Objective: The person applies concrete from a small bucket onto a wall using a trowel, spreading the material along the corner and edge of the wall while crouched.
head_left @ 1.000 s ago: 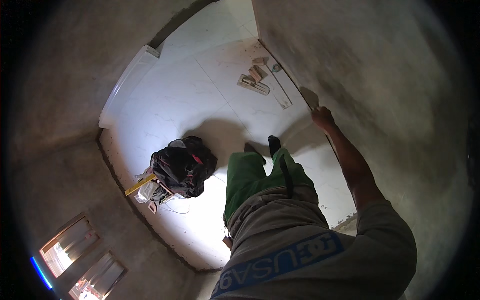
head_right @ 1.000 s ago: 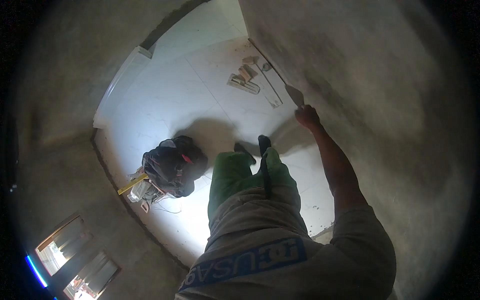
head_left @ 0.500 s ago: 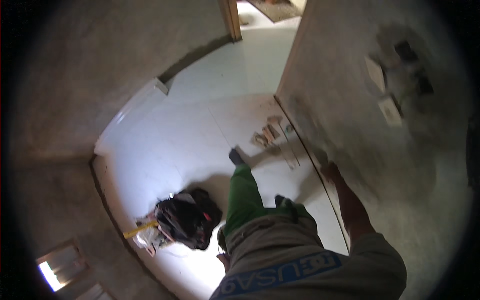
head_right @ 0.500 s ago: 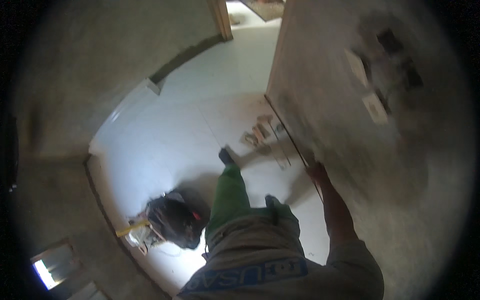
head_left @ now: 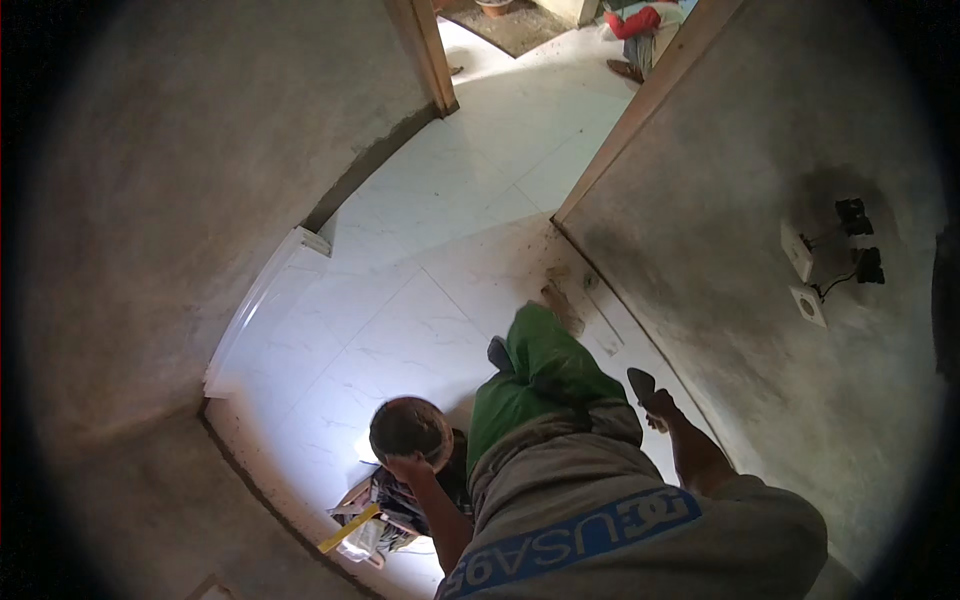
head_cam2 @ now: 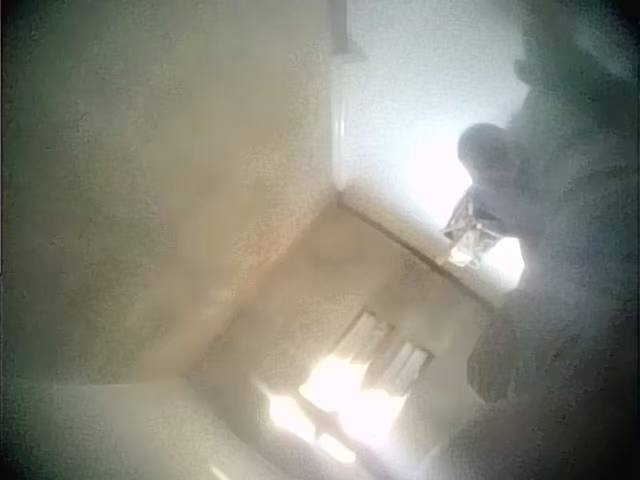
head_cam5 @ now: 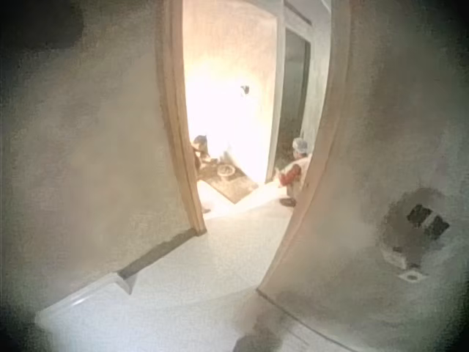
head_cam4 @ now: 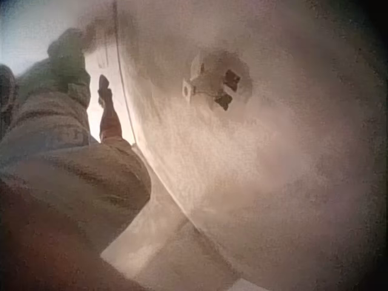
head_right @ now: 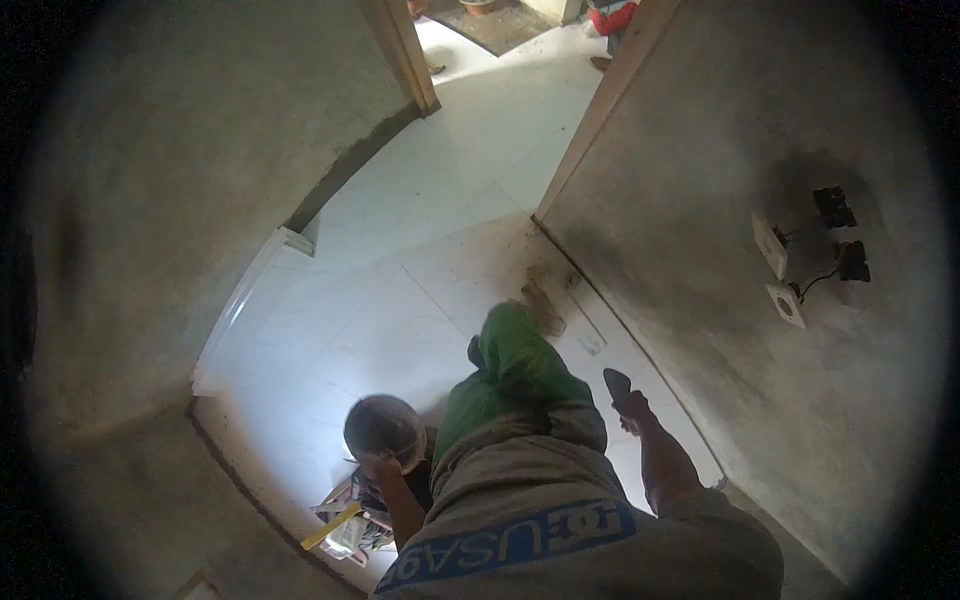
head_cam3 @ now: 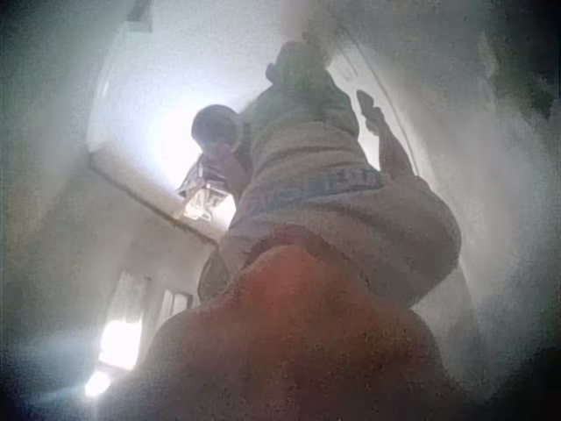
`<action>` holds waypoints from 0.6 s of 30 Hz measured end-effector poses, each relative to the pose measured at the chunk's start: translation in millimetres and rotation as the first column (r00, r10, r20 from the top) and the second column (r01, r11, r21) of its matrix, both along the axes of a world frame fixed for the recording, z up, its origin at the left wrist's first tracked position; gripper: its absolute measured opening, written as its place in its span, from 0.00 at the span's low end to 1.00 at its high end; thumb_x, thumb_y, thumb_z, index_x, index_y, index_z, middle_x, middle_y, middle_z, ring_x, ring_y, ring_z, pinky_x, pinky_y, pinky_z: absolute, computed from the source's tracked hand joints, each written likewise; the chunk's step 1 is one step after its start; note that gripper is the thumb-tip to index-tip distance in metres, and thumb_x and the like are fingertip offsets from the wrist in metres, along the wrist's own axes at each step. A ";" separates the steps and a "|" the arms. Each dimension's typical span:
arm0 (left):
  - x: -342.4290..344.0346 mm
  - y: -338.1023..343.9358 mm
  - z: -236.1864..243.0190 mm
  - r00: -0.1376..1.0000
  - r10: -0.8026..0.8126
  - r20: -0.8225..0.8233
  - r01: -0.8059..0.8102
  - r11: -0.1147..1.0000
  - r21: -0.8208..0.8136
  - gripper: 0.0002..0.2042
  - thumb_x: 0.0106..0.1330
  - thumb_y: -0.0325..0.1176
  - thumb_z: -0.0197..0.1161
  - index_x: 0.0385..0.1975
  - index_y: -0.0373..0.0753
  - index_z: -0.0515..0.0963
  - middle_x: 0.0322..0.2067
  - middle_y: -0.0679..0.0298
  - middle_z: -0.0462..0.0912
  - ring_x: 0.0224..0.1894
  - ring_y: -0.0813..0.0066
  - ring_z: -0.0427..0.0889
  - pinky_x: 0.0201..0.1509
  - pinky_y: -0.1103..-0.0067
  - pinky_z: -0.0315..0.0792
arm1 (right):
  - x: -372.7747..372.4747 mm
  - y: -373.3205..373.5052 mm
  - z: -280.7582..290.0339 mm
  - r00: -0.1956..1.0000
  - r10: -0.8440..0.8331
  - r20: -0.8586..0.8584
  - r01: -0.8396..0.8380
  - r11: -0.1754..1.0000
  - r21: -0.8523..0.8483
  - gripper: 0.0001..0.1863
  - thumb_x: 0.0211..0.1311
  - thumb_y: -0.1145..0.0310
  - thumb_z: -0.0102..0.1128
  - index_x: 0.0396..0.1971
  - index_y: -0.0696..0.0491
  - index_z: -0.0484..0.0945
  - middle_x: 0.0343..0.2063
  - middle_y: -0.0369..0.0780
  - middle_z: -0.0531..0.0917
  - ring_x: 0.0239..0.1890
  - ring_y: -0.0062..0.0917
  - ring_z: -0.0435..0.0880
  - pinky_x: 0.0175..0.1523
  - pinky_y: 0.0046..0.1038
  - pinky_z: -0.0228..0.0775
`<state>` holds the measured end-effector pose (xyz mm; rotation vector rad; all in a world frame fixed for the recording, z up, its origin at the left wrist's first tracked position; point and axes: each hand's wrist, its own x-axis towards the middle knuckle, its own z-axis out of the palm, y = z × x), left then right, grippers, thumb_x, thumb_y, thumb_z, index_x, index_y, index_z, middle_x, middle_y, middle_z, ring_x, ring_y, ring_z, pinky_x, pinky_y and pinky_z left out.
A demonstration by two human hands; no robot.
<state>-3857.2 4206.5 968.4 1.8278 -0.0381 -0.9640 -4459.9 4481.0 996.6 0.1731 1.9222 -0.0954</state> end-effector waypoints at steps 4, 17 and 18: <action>-86.7 -140.8 49.1 0.992 -0.125 -0.026 0.127 0.986 0.104 0.23 0.76 0.55 0.61 0.57 0.42 0.78 0.53 0.59 0.79 0.47 0.60 0.76 0.47 0.63 0.76 | -8.3 -13.6 -24.0 0.975 -0.207 -0.087 0.201 0.977 -0.065 0.15 0.66 0.58 0.70 0.34 0.56 0.79 0.19 0.40 0.79 0.18 0.30 0.80 0.21 0.39 0.74; -369.6 -492.8 73.3 0.791 -0.610 -0.055 0.608 0.772 0.184 0.16 0.80 0.49 0.61 0.31 0.49 0.71 0.22 0.75 0.66 0.20 0.78 0.64 0.28 0.73 0.67 | -36.7 -231.0 -92.7 0.884 -0.467 0.001 0.467 0.884 -0.032 0.16 0.65 0.62 0.64 0.26 0.61 0.79 0.17 0.44 0.80 0.16 0.33 0.83 0.18 0.41 0.74; -426.0 -508.8 60.1 0.767 -0.634 -0.094 0.638 0.741 0.210 0.17 0.80 0.49 0.62 0.29 0.49 0.71 0.21 0.75 0.65 0.18 0.78 0.63 0.27 0.71 0.68 | -52.0 -228.5 -102.4 0.842 -0.539 -0.018 0.539 0.842 -0.014 0.16 0.64 0.61 0.66 0.27 0.61 0.80 0.17 0.44 0.81 0.17 0.33 0.83 0.18 0.41 0.73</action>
